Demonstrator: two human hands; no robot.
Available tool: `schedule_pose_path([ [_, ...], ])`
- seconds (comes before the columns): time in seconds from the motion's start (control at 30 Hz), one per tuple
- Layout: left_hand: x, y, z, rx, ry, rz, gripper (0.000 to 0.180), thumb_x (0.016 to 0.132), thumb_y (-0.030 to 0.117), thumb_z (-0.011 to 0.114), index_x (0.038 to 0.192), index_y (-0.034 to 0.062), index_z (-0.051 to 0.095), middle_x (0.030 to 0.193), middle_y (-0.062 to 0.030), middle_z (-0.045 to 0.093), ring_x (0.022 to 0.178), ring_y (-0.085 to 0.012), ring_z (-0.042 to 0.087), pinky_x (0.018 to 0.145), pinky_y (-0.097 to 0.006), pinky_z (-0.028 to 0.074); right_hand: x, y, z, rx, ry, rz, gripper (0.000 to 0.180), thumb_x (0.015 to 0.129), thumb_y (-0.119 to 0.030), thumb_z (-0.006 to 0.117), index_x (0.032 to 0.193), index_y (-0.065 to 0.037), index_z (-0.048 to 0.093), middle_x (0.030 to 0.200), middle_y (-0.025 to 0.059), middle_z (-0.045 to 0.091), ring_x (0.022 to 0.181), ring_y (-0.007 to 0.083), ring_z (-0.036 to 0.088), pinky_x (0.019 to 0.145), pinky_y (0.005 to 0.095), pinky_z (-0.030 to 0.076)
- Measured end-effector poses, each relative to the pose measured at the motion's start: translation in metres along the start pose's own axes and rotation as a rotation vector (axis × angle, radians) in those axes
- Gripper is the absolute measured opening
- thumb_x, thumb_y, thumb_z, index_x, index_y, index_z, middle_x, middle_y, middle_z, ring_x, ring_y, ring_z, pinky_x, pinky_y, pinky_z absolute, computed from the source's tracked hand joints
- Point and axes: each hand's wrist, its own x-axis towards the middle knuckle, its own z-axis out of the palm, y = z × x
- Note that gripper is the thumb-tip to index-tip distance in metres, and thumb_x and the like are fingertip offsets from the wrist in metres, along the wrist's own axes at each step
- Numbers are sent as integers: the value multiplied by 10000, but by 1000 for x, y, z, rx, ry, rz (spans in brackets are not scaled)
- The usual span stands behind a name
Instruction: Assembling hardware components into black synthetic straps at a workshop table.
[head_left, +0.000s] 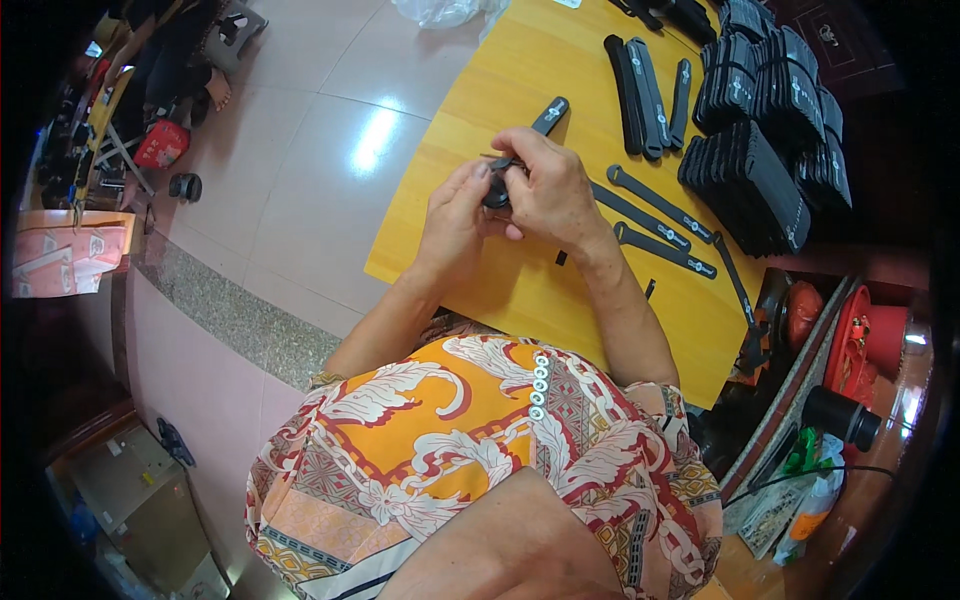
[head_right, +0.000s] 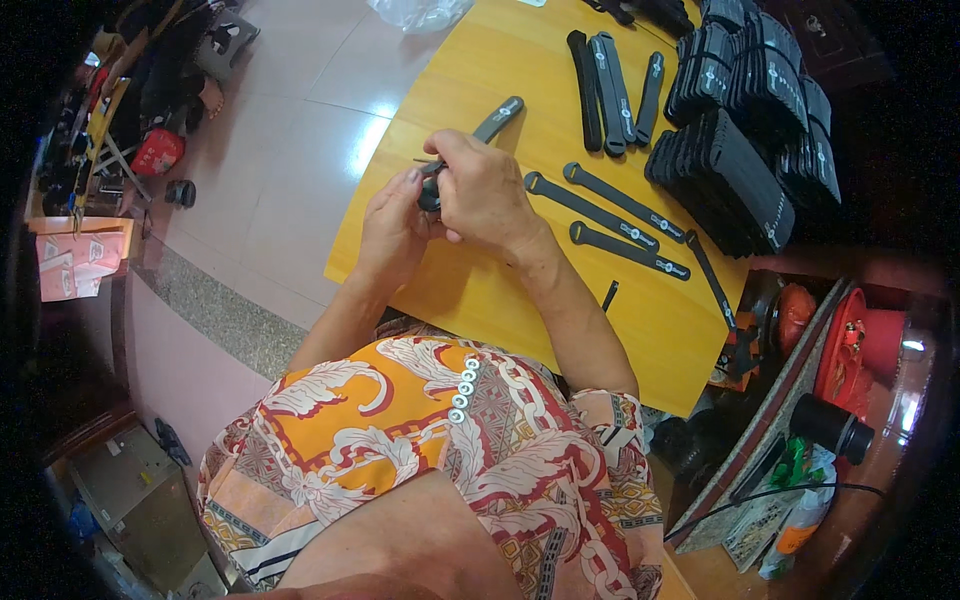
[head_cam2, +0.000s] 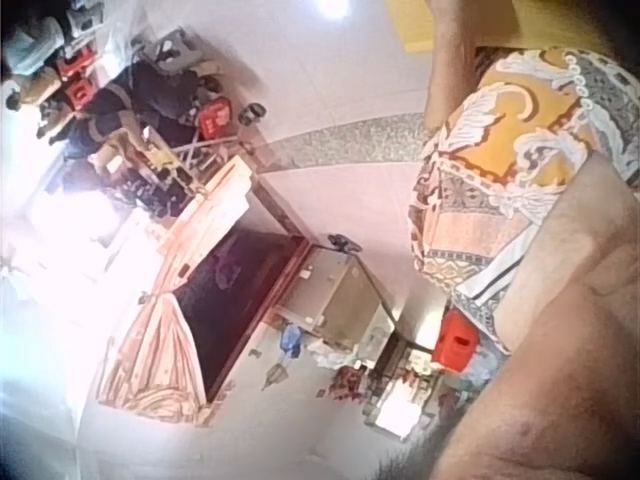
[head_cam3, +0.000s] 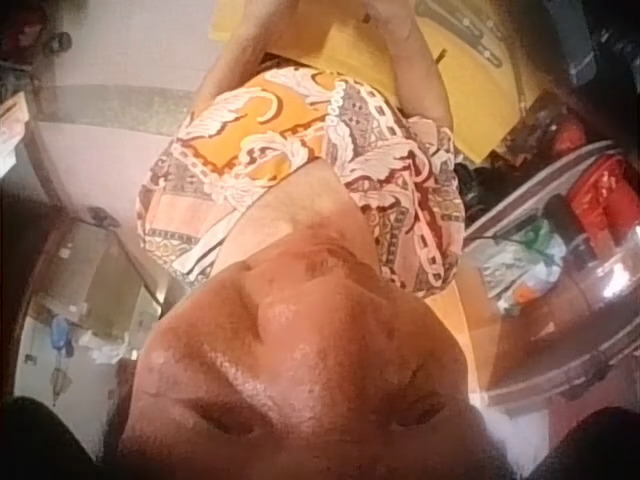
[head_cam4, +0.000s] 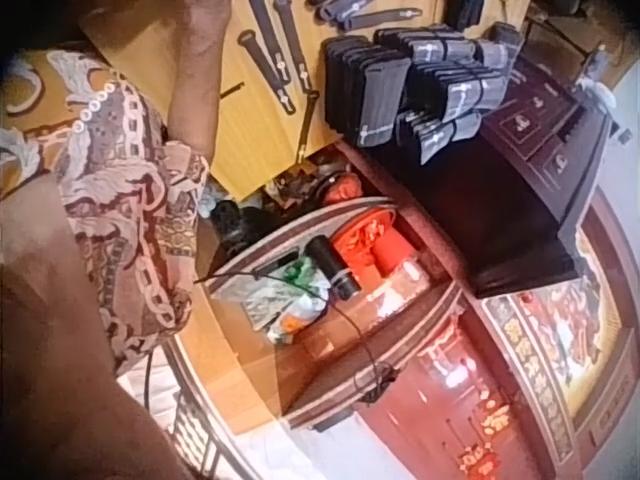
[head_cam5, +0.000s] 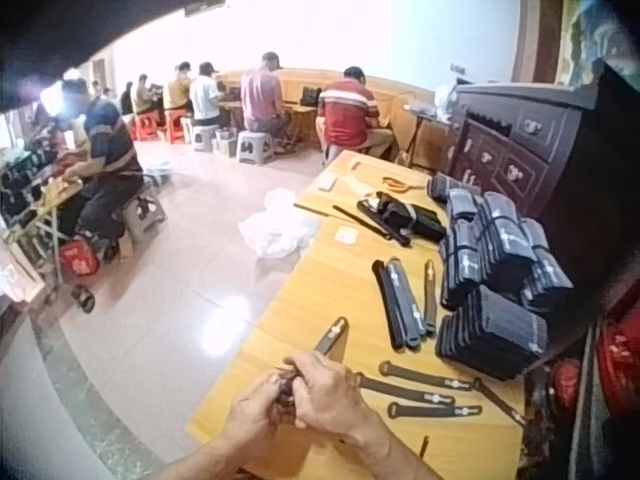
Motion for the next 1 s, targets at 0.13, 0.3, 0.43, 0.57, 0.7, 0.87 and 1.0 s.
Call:
schedule_pose_path([
  [0.13, 10, -2, -10, 43, -185, 49, 315, 943, 201, 435, 1160, -26, 454, 826, -81, 574, 644, -145, 587, 554, -252, 498, 2, -3, 0, 49, 40, 47, 209, 724, 3, 476, 922, 2, 543, 830, 202, 603, 736, 369, 600, 668, 426, 476],
  [0.3, 7, -3, -3, 94, -119, 180, 351, 917, 181, 490, 1173, -53, 438, 818, -126, 607, 618, -176, 608, 513, -265, 501, 23, 0, -3, 13, 214, 127, 205, 710, -32, 554, 913, -28, 585, 747, 170, 634, 701, 326, 631, 653, 389, 492],
  [0.43, 1, -1, 4, 133, -84, 225, 374, 913, 166, 499, 1198, -63, 421, 788, -151, 618, 598, -193, 616, 511, -268, 503, 62, 38, -24, -59, 446, 160, 167, 681, 0, 648, 844, 11, 615, 712, 86, 634, 660, 139, 601, 607, 253, 477],
  [0.57, -7, -1, -8, 193, -59, 205, 367, 912, 163, 500, 1200, -53, 430, 794, -145, 619, 607, -192, 619, 517, -269, 504, 108, 106, -69, -155, 569, 199, 125, 662, -70, 671, 785, -49, 659, 726, 90, 653, 651, 177, 621, 613, 274, 484],
  [0.7, -12, 1, -20, 317, -27, 192, 324, 910, 155, 505, 1166, -42, 473, 795, -131, 622, 613, -176, 618, 525, -255, 497, 128, 101, -136, -450, 714, 81, 90, 649, -70, 638, 736, -45, 642, 687, 119, 631, 638, 217, 610, 611, 312, 478],
  [0.87, -17, 9, -8, 450, -33, 270, 239, 921, 121, 471, 1096, -36, 512, 780, -87, 620, 614, -115, 603, 518, -212, 467, 137, 57, -187, -463, 839, -29, 64, 613, 42, 592, 650, -9, 580, 573, 107, 566, 542, 188, 568, 529, 306, 445],
  [1.0, -17, 13, -7, 475, -75, 314, 227, 913, 124, 487, 1075, -31, 523, 773, -107, 624, 603, -149, 612, 493, -224, 462, 140, 103, -263, -757, 830, 122, 270, 697, -319, 681, 912, -157, 697, 863, 102, 674, 817, 216, 638, 764, 311, 480],
])
